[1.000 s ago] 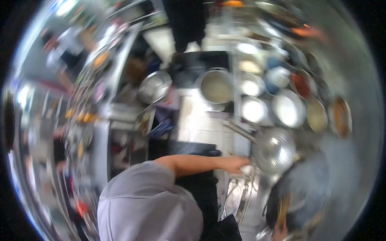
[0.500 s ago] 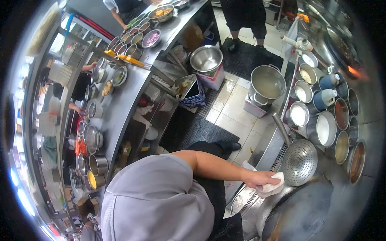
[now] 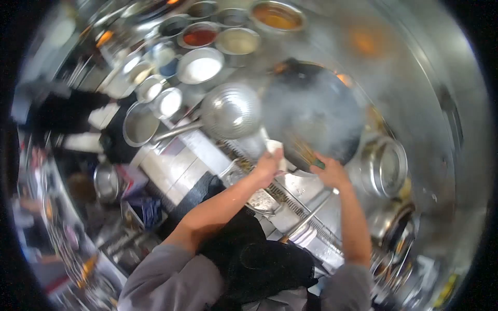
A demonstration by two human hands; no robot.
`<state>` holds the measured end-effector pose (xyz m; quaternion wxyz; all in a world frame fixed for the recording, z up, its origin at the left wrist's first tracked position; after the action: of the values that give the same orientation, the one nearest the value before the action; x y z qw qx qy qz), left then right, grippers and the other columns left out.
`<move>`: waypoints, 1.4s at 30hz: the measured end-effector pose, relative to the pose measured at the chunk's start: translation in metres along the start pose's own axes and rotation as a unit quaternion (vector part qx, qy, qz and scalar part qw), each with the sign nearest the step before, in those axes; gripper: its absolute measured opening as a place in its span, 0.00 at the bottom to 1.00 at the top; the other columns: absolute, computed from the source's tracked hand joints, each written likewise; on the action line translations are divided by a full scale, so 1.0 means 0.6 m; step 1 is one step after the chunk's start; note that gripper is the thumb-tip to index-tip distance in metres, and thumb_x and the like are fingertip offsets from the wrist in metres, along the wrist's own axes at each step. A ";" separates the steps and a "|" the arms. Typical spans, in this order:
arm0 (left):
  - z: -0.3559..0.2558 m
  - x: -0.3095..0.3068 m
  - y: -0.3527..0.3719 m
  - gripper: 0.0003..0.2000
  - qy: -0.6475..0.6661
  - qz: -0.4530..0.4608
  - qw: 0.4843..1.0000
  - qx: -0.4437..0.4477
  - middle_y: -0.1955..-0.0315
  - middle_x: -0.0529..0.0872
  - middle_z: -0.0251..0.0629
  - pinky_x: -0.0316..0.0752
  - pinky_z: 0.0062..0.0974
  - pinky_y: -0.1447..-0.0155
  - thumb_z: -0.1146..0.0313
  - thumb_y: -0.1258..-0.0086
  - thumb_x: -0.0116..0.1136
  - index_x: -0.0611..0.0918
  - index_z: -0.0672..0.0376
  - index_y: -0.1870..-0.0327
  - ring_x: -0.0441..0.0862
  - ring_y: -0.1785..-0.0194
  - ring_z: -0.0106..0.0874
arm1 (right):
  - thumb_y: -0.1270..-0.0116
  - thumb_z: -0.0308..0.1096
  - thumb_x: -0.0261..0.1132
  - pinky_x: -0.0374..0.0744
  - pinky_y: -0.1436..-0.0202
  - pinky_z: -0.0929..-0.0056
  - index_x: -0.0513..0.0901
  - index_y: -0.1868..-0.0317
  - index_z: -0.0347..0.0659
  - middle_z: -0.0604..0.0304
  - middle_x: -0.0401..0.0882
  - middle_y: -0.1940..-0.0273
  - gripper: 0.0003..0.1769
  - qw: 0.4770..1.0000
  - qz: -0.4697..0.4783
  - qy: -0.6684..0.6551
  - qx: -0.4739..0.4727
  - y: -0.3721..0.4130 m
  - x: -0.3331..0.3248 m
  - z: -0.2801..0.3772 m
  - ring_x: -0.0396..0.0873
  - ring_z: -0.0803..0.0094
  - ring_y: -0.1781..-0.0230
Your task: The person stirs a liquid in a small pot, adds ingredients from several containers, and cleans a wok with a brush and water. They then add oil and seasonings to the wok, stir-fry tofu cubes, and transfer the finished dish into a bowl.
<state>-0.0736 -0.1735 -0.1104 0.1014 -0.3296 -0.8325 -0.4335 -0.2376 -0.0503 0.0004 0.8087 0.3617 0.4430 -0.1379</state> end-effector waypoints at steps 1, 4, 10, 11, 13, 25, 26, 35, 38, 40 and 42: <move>-0.004 -0.002 0.009 0.25 0.008 0.036 0.999 -0.016 0.49 0.79 0.36 0.81 0.34 0.54 0.49 0.24 0.53 0.69 0.58 0.36 0.79 0.49 0.31 | 0.37 0.47 0.67 0.75 0.40 0.57 0.76 0.33 0.53 0.39 0.81 0.47 0.31 1.000 -0.015 -0.008 0.026 0.005 -0.030 -0.034 0.79 0.45 0.44; -0.010 -0.022 0.016 0.22 0.051 0.081 0.994 -0.051 0.50 0.79 0.32 0.80 0.33 0.57 0.51 0.23 0.52 0.69 0.55 0.37 0.79 0.51 0.28 | 0.38 0.48 0.67 0.78 0.43 0.55 0.77 0.34 0.56 0.41 0.84 0.53 0.30 0.990 -0.080 0.110 0.047 -0.058 -0.116 -0.084 0.81 0.45 0.48; -0.022 0.011 -0.010 0.14 -0.025 0.082 0.996 -0.036 0.54 0.80 0.33 0.78 0.32 0.64 0.56 0.25 0.56 0.75 0.53 0.46 0.82 0.59 0.28 | 0.37 0.46 0.65 0.80 0.46 0.51 0.73 0.32 0.56 0.35 0.83 0.56 0.31 0.985 -0.145 0.054 0.074 -0.175 0.072 -0.015 0.81 0.41 0.52; -0.028 0.015 -0.013 0.12 -0.019 0.094 0.991 -0.095 0.58 0.81 0.35 0.76 0.32 0.69 0.62 0.27 0.58 0.74 0.53 0.48 0.82 0.62 0.30 | 0.36 0.46 0.65 0.79 0.44 0.51 0.71 0.31 0.55 0.35 0.82 0.55 0.32 0.986 -0.162 0.014 0.020 -0.120 0.065 0.027 0.81 0.41 0.51; -0.027 0.018 -0.022 0.14 -0.016 0.066 0.988 -0.142 0.64 0.81 0.39 0.72 0.34 0.80 0.75 0.35 0.59 0.72 0.54 0.50 0.83 0.70 0.34 | 0.35 0.46 0.64 0.78 0.43 0.50 0.67 0.29 0.55 0.36 0.82 0.52 0.34 0.992 -0.080 0.074 0.070 -0.011 0.028 0.065 0.80 0.41 0.49; -0.027 0.003 -0.021 0.13 -0.103 0.119 0.987 -0.047 0.62 0.81 0.44 0.79 0.34 0.77 0.75 0.34 0.56 0.70 0.61 0.51 0.84 0.67 0.36 | 0.34 0.48 0.66 0.80 0.53 0.59 0.68 0.28 0.47 0.44 0.85 0.66 0.36 0.899 -0.161 -0.395 0.097 -0.232 0.051 0.119 0.85 0.55 0.62; -0.025 -0.002 -0.022 0.14 -0.064 0.131 0.988 -0.041 0.58 0.80 0.44 0.81 0.36 0.71 0.75 0.34 0.56 0.71 0.61 0.49 0.84 0.62 0.36 | 0.34 0.49 0.66 0.80 0.54 0.60 0.68 0.27 0.49 0.47 0.85 0.68 0.37 0.923 -0.164 -0.347 0.040 -0.220 0.077 0.112 0.85 0.57 0.64; -0.057 -0.004 0.023 0.20 0.051 0.185 0.975 -0.116 0.45 0.77 0.40 0.82 0.44 0.49 0.74 0.30 0.58 0.69 0.61 0.39 0.77 0.42 0.38 | 0.36 0.47 0.64 0.80 0.45 0.54 0.80 0.38 0.49 0.43 0.85 0.54 0.26 0.992 -0.051 -0.100 0.056 -0.064 -0.091 -0.102 0.83 0.47 0.52; -0.052 0.003 0.016 0.20 -0.003 0.143 0.983 -0.116 0.45 0.77 0.40 0.83 0.41 0.51 0.74 0.31 0.58 0.69 0.60 0.40 0.79 0.44 0.37 | 0.35 0.45 0.61 0.80 0.46 0.49 0.77 0.37 0.48 0.36 0.81 0.50 0.26 0.983 -0.122 0.055 0.125 -0.173 0.021 -0.005 0.81 0.41 0.52; -0.054 -0.001 0.013 0.19 -0.036 0.119 0.988 -0.096 0.45 0.77 0.39 0.83 0.38 0.53 0.73 0.31 0.59 0.70 0.58 0.40 0.80 0.46 0.35 | 0.35 0.40 0.61 0.81 0.48 0.49 0.71 0.32 0.47 0.35 0.80 0.51 0.30 0.990 -0.109 0.058 0.073 -0.131 0.078 0.051 0.82 0.42 0.54; -0.056 0.003 0.020 0.20 -0.049 0.104 0.989 -0.092 0.46 0.77 0.37 0.83 0.38 0.55 0.72 0.31 0.61 0.69 0.56 0.41 0.80 0.46 0.35 | 0.35 0.38 0.62 0.81 0.48 0.50 0.68 0.31 0.44 0.37 0.78 0.50 0.32 0.993 -0.079 0.065 0.058 -0.005 0.032 0.106 0.82 0.43 0.55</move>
<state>-0.0713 -0.1943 -0.0814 0.0740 -0.4428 -0.7545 -0.4787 -0.1890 -0.0955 0.0052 0.7423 0.3802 0.5131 -0.2030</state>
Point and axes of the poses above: each hand's wrist, its own y-axis away from the middle knuckle, its own x-axis out of the palm, z = x × y, the point moved 5 cm from there along -y, towards the middle knuckle
